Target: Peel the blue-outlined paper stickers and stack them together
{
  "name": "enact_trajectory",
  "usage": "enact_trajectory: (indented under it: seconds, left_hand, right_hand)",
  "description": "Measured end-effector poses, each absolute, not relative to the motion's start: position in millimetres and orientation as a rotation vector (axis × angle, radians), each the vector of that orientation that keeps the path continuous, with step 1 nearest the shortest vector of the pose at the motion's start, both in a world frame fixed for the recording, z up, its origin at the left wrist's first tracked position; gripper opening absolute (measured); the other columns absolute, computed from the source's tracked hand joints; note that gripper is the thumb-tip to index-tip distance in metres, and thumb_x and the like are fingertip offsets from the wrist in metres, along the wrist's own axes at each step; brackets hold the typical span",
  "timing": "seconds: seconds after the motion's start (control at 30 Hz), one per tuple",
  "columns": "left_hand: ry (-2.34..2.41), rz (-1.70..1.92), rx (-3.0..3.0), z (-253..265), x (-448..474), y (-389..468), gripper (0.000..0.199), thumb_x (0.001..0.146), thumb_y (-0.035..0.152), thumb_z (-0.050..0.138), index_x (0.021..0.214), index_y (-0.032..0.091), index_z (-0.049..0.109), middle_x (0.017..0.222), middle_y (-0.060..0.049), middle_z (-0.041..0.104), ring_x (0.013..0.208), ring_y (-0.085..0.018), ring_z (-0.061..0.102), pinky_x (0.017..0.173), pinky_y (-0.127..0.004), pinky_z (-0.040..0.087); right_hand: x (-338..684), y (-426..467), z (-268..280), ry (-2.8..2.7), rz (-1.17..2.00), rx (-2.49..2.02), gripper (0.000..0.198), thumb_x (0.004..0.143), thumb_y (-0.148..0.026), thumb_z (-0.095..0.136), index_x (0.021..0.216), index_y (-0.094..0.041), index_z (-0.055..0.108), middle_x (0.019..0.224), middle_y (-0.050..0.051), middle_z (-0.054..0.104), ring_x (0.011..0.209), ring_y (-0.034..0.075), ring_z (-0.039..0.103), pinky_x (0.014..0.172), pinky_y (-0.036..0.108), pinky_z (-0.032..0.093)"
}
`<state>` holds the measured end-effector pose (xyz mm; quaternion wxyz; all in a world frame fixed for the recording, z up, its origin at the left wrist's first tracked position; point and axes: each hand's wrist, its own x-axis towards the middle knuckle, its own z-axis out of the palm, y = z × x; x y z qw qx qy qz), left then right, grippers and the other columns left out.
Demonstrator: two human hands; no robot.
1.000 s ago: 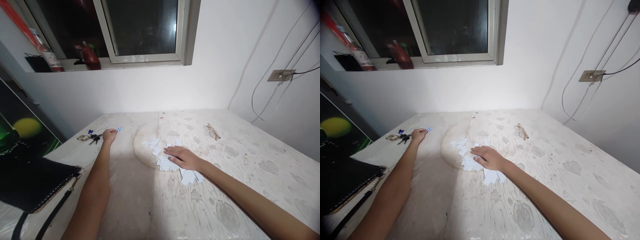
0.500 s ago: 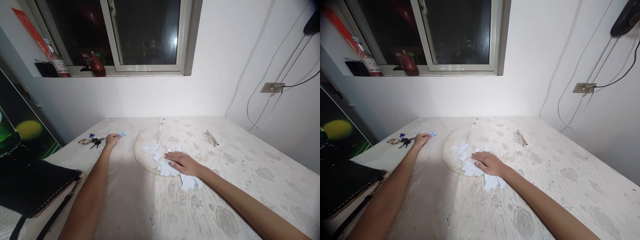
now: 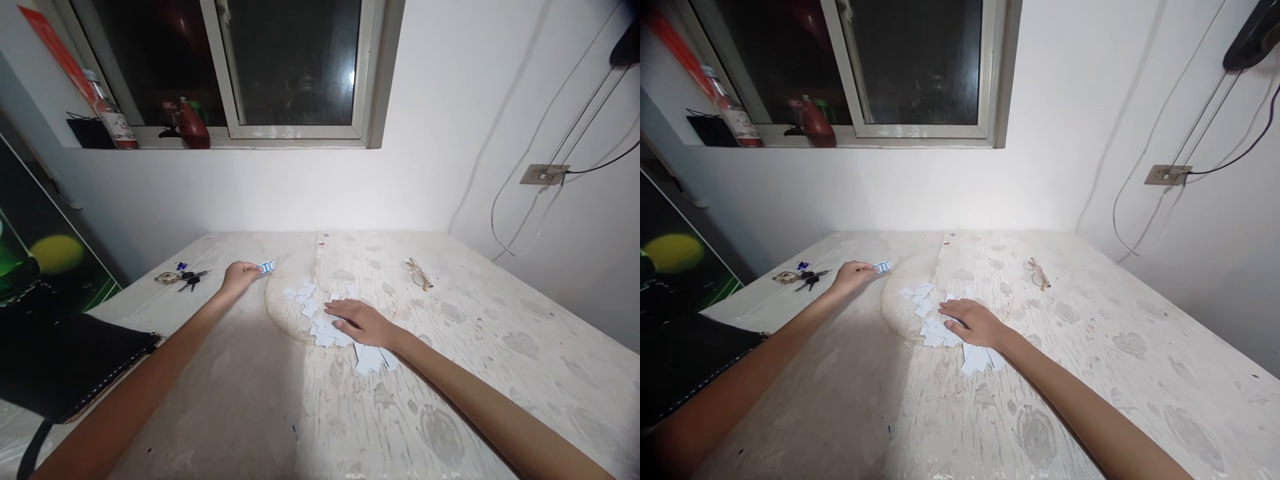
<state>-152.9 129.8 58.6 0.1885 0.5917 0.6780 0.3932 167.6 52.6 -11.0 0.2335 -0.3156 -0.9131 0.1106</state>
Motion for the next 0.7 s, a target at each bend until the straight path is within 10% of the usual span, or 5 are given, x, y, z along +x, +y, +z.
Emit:
enact_trajectory:
  seconds: [0.7]
  left_hand:
    - [1.403,0.914,1.805,50,-66,23,0.022,0.068,0.037,0.056,0.059,0.018,0.063,0.094,-0.005,0.062,0.082,-0.02,0.055,0.061,-0.029,0.035]
  right_hand:
    - [173,59,-9,-2.274,0.734,-0.9,0.043,0.092,-0.044,0.036,0.13,-0.028,0.045,0.135,0.002,0.046,0.13,0.021,0.032,0.108,0.043,0.026]
